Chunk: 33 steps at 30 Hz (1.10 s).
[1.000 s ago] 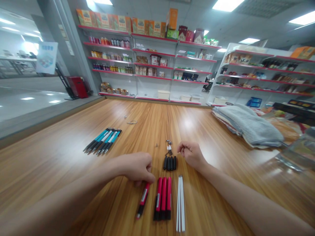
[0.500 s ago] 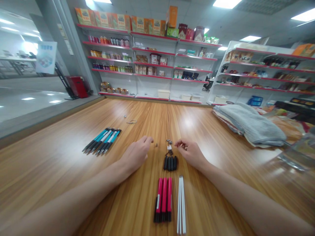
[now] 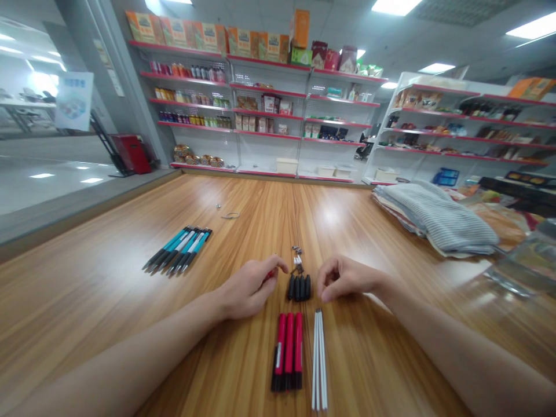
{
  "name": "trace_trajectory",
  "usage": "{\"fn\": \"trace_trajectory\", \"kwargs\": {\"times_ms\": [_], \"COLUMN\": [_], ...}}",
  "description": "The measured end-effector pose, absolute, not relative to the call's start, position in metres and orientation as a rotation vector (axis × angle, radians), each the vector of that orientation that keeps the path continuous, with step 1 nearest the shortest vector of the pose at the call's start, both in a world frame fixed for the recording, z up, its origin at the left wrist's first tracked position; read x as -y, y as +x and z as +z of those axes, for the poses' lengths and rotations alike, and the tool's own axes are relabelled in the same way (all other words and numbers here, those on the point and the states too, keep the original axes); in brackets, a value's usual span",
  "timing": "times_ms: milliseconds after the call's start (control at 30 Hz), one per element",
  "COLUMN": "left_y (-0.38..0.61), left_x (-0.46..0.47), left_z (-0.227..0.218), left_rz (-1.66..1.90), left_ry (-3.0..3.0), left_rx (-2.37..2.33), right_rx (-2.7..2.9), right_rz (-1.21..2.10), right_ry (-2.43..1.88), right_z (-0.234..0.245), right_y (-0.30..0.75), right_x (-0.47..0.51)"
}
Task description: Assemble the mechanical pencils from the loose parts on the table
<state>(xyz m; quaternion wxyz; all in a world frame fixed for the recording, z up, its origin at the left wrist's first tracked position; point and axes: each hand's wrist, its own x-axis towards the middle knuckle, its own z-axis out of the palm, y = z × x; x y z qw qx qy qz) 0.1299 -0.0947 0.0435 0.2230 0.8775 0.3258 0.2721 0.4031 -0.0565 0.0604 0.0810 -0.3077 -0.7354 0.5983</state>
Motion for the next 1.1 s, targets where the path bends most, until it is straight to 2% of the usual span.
{"fn": "trace_trajectory", "kwargs": {"times_ms": [267, 400, 500, 767, 967, 1100], "left_y": [0.126, 0.127, 0.128, 0.129, 0.131, 0.129], "left_x": [0.093, 0.088, 0.082, 0.072, 0.075, 0.076], "left_z": [0.044, 0.036, 0.034, 0.031, 0.032, 0.035], "left_rz": [0.853, 1.159, 1.253, 1.047, 1.051, 1.135], "left_ry": [2.244, 2.082, 1.989, 2.155, 2.154, 1.922], "left_rx": [-0.752, -1.012, -1.232, -1.418, -1.406, -1.24], "right_rx": [2.558, 2.665, 2.695, 2.777, 2.899, 2.986], "right_rz": [1.736, 1.538, 1.429, 1.219, 1.028, 0.811], "right_ry": [-0.745, -0.79, -0.826, -0.841, -0.736, -0.681], "right_z": [0.06, 0.063, 0.065, 0.068, 0.08, 0.087], "right_y": [0.384, 0.38, 0.378, 0.375, 0.372, 0.369], "right_x": [0.074, 0.078, 0.082, 0.087, 0.093, 0.098]}}
